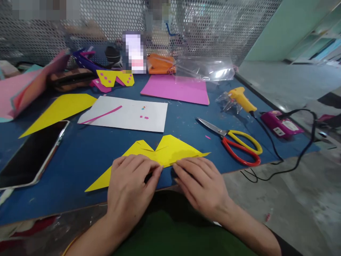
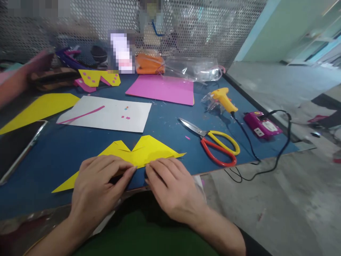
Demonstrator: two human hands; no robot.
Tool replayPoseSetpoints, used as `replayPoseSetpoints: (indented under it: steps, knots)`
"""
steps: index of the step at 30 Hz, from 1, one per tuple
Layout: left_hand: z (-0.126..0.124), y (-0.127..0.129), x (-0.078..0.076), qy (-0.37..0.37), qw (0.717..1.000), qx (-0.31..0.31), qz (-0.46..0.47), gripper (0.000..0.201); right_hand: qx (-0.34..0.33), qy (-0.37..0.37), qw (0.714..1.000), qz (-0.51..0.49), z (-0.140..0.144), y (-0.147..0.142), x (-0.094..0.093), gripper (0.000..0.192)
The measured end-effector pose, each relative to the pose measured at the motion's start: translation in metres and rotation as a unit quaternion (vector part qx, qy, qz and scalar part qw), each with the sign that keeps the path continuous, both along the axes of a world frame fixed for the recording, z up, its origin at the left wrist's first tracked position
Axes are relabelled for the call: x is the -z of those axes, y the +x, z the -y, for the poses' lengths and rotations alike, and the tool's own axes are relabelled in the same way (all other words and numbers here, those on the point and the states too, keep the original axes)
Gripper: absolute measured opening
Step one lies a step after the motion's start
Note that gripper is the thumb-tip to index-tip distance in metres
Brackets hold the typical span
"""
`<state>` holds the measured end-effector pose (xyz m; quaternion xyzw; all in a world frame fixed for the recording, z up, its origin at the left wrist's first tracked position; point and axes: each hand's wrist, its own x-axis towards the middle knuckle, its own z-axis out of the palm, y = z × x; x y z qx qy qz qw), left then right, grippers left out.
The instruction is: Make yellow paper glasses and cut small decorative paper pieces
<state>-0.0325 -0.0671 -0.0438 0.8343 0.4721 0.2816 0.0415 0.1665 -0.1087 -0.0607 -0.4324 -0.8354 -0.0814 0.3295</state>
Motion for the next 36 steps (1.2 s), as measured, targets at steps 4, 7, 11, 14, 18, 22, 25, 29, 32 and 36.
replayPoseSetpoints:
  steps: [4,7,11,14,18,22,25,29,32,36]
  knots:
    - [-0.002,0.000,0.001,-0.005,1.000,-0.001,0.003,0.017,0.000,-0.015,1.000,0.012,-0.001,-0.006,0.008,0.029]
    - [-0.002,0.000,0.001,-0.005,1.000,-0.001,0.001,0.017,0.027,-0.021,0.999,0.023,0.000,-0.008,0.009,0.034]
    - [-0.004,-0.001,0.002,0.007,1.000,-0.007,-0.021,0.023,0.041,-0.024,0.998,0.039,0.002,-0.013,0.008,0.035]
    - [-0.005,-0.001,0.002,0.010,1.000,-0.003,-0.016,0.025,0.063,-0.028,0.997,0.033,0.003,-0.012,0.007,0.037]
    - [-0.006,-0.003,0.003,0.009,1.000,0.002,-0.009,0.024,0.128,-0.024,0.991,0.028,0.007,-0.003,0.005,0.038]
    - [-0.006,-0.003,0.004,0.002,1.000,-0.003,-0.015,0.025,0.162,-0.014,0.986,0.018,0.011,0.010,0.006,0.030]
    - [-0.006,-0.003,0.004,0.010,1.000,-0.006,-0.016,0.024,0.191,-0.004,0.981,0.021,0.015,0.018,0.009,0.026]
    - [-0.005,-0.001,0.005,0.019,1.000,-0.007,-0.009,0.024,0.225,-0.007,0.973,0.053,0.020,0.016,0.006,0.031]
    - [-0.002,0.000,0.004,0.014,1.000,-0.010,-0.008,0.023,0.174,0.031,0.983,0.040,0.017,0.001,0.001,0.032]
    - [0.002,-0.003,0.000,-0.005,1.000,-0.003,-0.030,0.021,-0.012,0.015,1.000,-0.018,0.003,-0.025,0.003,0.028]
